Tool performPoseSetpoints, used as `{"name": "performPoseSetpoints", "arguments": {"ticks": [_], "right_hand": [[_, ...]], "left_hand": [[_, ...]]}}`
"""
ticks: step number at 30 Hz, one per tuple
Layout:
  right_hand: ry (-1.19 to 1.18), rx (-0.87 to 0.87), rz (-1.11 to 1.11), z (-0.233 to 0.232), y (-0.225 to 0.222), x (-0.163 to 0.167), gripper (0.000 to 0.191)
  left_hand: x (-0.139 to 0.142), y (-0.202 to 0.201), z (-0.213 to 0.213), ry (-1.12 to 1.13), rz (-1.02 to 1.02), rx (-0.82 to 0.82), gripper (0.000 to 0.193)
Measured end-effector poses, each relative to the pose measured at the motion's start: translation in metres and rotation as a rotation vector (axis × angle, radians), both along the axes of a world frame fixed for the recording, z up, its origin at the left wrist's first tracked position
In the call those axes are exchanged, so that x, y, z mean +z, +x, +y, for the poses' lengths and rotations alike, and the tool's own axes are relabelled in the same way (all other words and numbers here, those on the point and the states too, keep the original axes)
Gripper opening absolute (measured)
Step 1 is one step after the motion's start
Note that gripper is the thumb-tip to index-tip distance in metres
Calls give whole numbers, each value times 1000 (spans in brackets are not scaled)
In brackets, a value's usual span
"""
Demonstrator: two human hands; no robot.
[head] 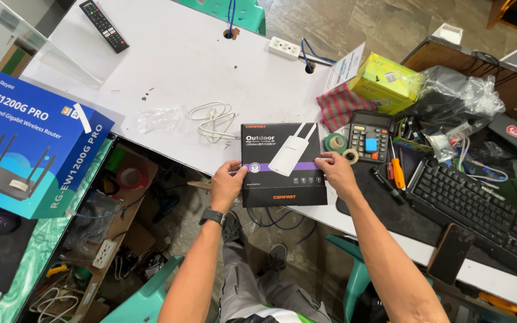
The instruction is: The person unpacks a white outdoor wireless access point from its box, removes the plastic wrapping, and sets the device on the box lid. They wrap tape around the device and box, write a label on the tape with a marker, then carry the boxed unit to a retail shelf and place it with the other router boxes.
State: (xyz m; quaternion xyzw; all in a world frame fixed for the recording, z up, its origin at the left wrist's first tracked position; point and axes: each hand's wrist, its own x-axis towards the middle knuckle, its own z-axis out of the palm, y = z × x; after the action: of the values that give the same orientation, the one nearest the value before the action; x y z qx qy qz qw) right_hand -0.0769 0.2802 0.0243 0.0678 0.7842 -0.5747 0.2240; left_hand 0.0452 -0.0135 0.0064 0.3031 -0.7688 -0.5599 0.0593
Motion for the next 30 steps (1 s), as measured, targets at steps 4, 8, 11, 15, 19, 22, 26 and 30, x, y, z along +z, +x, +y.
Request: {"name": "performPoseSetpoints", "arguments": {"ticks": [4,8,11,15,19,22,26,30], "right_hand": [[97,1,83,-5,2,-3,42],[176,22,80,-3,4,-3,38],[11,74,-89,8,-1,2,38],[-65,43,-253,15,-3,3,43],[10,62,-85,11,4,-8,47],[162,27,26,7,7,-15,46],[383,54,148,0,17,-17,42],[576,74,226,-7,18,-6,43]], "left_hand": [[-4,-3,6,-30,11,12,38],[-1,-7,17,-77,-55,22,46],[5,-6,27,-147,-83,-34,70],[7,-7,32,-139,-101,-55,88],[-2,-5,38,-210,-54,-4,87],[-8,-3,44,-235,-11,24,85],[-8,1,45,-280,21,45,82],[-4,-2,43,-284,41,47,81]]}}
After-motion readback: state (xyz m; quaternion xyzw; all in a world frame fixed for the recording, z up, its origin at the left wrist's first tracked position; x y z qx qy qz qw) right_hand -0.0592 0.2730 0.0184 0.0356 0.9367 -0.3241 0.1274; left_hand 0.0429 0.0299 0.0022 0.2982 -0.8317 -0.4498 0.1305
